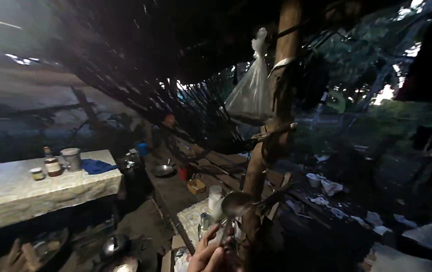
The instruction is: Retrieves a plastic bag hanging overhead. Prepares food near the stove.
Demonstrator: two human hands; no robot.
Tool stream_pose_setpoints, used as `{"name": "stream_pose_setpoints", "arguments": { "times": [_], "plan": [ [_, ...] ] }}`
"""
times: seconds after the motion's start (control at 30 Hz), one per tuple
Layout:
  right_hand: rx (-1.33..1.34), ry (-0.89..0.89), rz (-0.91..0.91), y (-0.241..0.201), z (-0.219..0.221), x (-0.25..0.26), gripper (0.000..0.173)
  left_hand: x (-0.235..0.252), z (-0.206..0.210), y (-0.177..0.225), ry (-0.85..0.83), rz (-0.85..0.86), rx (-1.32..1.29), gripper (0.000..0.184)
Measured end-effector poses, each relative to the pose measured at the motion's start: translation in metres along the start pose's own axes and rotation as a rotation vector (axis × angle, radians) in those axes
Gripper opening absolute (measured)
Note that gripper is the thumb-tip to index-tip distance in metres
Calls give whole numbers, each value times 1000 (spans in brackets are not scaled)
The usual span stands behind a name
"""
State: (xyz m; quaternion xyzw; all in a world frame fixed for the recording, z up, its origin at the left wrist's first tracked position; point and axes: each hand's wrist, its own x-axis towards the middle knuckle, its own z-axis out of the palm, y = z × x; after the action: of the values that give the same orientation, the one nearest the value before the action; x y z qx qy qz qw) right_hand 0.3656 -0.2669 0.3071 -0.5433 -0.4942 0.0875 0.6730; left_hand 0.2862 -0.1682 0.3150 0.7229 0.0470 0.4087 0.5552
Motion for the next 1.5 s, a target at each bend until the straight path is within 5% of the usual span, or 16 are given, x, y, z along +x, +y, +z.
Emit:
{"name": "stream_pose_setpoints", "arguments": {
  "times": [0.13, 0.27, 0.43, 0.57, 0.7, 1.03, 1.27, 1.5],
  "plan": [
    [6, 110, -288, -25, -76, 47, 29, 65, 26, 55, -27, 337, 115, 46],
    [23, 233, -554, -80, -139, 137, 37, 125, 28, 144, 189, 659, 453, 28],
    [70, 116, -704, -162, -178, 242, 19, 199, 34, 235, 547, 650, 819, 26],
    [-155, 115, -793, -220, -167, 316, 31, 250, 31, 270, 649, 540, 978, 29],
    [-340, 43, -770, -249, -146, 366, 29, 278, 38, 287, 715, 423, 1023, 25],
    [-224, -106, -526, -249, -111, 387, 23, 302, 39, 282, 729, 458, 932, 29],
    [-199, -193, -598, -256, -115, 381, 17, 311, 44, 282, 814, 429, 826, 29],
    [-544, -22, -971, -273, -117, 395, 26, 320, 29, 283, 773, 571, 739, 27]
  ]
}}
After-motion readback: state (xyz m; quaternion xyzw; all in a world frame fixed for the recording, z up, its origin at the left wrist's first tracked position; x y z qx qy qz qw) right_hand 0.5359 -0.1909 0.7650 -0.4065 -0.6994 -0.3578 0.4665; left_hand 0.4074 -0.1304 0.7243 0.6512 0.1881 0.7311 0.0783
